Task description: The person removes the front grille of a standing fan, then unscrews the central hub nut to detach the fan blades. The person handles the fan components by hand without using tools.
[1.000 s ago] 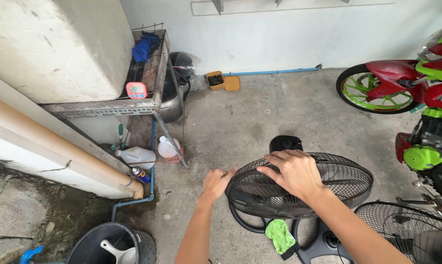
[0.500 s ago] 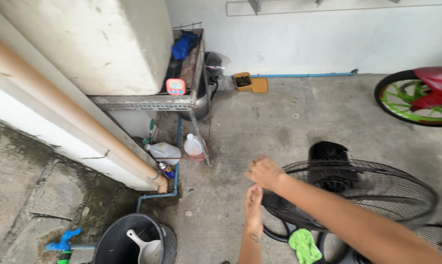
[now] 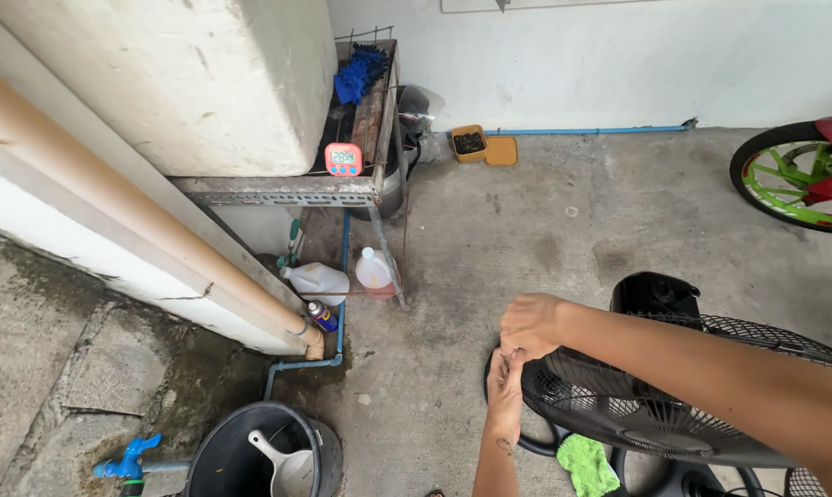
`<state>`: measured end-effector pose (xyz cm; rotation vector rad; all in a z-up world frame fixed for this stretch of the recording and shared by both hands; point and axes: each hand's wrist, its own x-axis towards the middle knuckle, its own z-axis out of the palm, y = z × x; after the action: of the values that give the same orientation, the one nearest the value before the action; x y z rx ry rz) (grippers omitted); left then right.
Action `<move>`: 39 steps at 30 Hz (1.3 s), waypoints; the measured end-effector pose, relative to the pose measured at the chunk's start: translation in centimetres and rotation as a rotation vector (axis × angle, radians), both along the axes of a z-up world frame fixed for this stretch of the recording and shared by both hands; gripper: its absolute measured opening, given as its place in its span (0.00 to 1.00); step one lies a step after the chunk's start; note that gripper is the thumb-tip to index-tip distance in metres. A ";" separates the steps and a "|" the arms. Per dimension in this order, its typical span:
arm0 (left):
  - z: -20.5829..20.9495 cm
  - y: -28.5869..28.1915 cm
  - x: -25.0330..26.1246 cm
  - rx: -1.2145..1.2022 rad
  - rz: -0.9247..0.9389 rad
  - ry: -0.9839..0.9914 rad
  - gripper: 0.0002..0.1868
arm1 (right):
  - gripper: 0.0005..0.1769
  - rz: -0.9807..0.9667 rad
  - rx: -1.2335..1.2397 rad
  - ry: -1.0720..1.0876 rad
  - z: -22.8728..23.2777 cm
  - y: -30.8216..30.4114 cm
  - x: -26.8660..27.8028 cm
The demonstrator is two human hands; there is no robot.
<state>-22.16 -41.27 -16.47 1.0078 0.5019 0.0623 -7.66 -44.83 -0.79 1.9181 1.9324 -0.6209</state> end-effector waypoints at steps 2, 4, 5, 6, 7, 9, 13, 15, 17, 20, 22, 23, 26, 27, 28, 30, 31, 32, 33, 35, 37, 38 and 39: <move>-0.8 -0.4 0.1 -0.040 0.017 -0.035 0.16 | 0.20 -0.056 -0.022 0.078 0.3 -0.3 0.1; -0.8 -0.9 0.2 -0.129 0.037 -0.103 0.11 | 0.27 -0.111 -0.067 0.149 0.7 -0.5 0.4; -0.6 -0.9 0.1 -0.134 0.045 -0.103 0.10 | 0.28 -0.135 -0.044 0.188 0.7 -0.6 0.4; -0.4 -1.0 0.3 -0.142 0.057 -0.109 0.08 | 0.28 -0.155 -0.025 0.222 0.9 -1.0 0.6; -0.2 -1.2 0.4 -0.151 0.069 -0.116 0.07 | 0.29 -0.176 -0.006 0.255 1.0 -1.3 0.9; -0.1 -1.1 1.4 -0.140 0.089 -0.099 0.09 | 0.27 -0.182 0.018 0.312 1.0 -1.2 1.9; -0.5 -1.3 0.4 -0.160 0.160 -0.081 0.10 | 0.17 -0.191 0.128 0.468 -0.6 -1.0 1.8; 0.3 -1.1 1.9 -0.168 0.169 0.067 0.10 | 0.15 -0.196 0.147 0.336 -0.5 -0.8 2.1; 0.0 -1.4 1.1 -0.179 0.204 0.065 0.11 | 0.15 -0.153 0.173 0.272 -0.9 -0.7 1.6; -1.8 -1.0 1.1 -0.158 0.262 -0.091 0.10 | 0.13 -0.032 0.262 0.255 0.0 0.1 2.2; -3.1 -1.3 1.3 -0.141 0.306 -0.009 0.08 | 0.12 0.054 0.301 0.288 1.5 0.1 2.6; -3.9 -1.3 2.0 -0.138 0.335 -0.015 0.09 | 0.13 0.021 0.306 0.252 2.0 0.0 2.6; -6.8 -1.5 2.2 -0.124 0.415 -0.034 0.12 | 0.21 -0.036 0.322 0.203 2.7 -0.5 1.8; -7.7 -1.2 2.4 -0.106 0.428 -0.055 0.13 | 0.26 -0.032 0.339 0.210 3.0 -0.3 1.9; -8.1 -1.2 2.2 -0.083 0.434 -0.075 0.15 | 0.31 -0.036 0.361 0.217 3.4 -0.1 1.8; -7.4 -1.5 1.1 -0.164 0.452 0.123 0.22 | 0.29 -0.112 0.227 0.174 4.8 0.2 1.3; -6.6 -1.2 1.0 -0.200 0.453 0.221 0.26 | 0.28 -0.156 0.164 0.149 5.9 0.4 1.2; -5.7 -1.2 0.7 -0.171 0.408 0.253 0.31 | 0.24 -0.154 0.263 0.178 7.1 0.2 0.9; -5.0 -1.4 0.4 -0.142 0.362 0.285 0.36 | 0.21 -0.152 0.362 0.206 8.4 0.0 0.6; -4.8 -2.2 -1.4 -0.127 0.286 0.339 0.41 | 0.20 -0.222 0.415 0.268 11.3 -0.9 -1.0; -5.3 -2.4 -1.4 -0.147 0.218 0.341 0.43 | 0.23 -0.359 0.338 0.297 14.9 -3.1 -2.0; -5.5 -2.5 -1.3 -0.144 0.213 0.351 0.42 | 0.24 -0.434 0.417 0.349 16.6 -4.6 -2.5; -5.8 -2.5 -1.3 -0.142 0.209 0.360 0.42 | 0.25 -0.509 0.498 0.400 17.9 -6.1 -2.8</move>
<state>-23.48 -43.75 -22.31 0.8272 0.9282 0.0304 -10.42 -50.92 17.15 2.8334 1.9576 -0.7561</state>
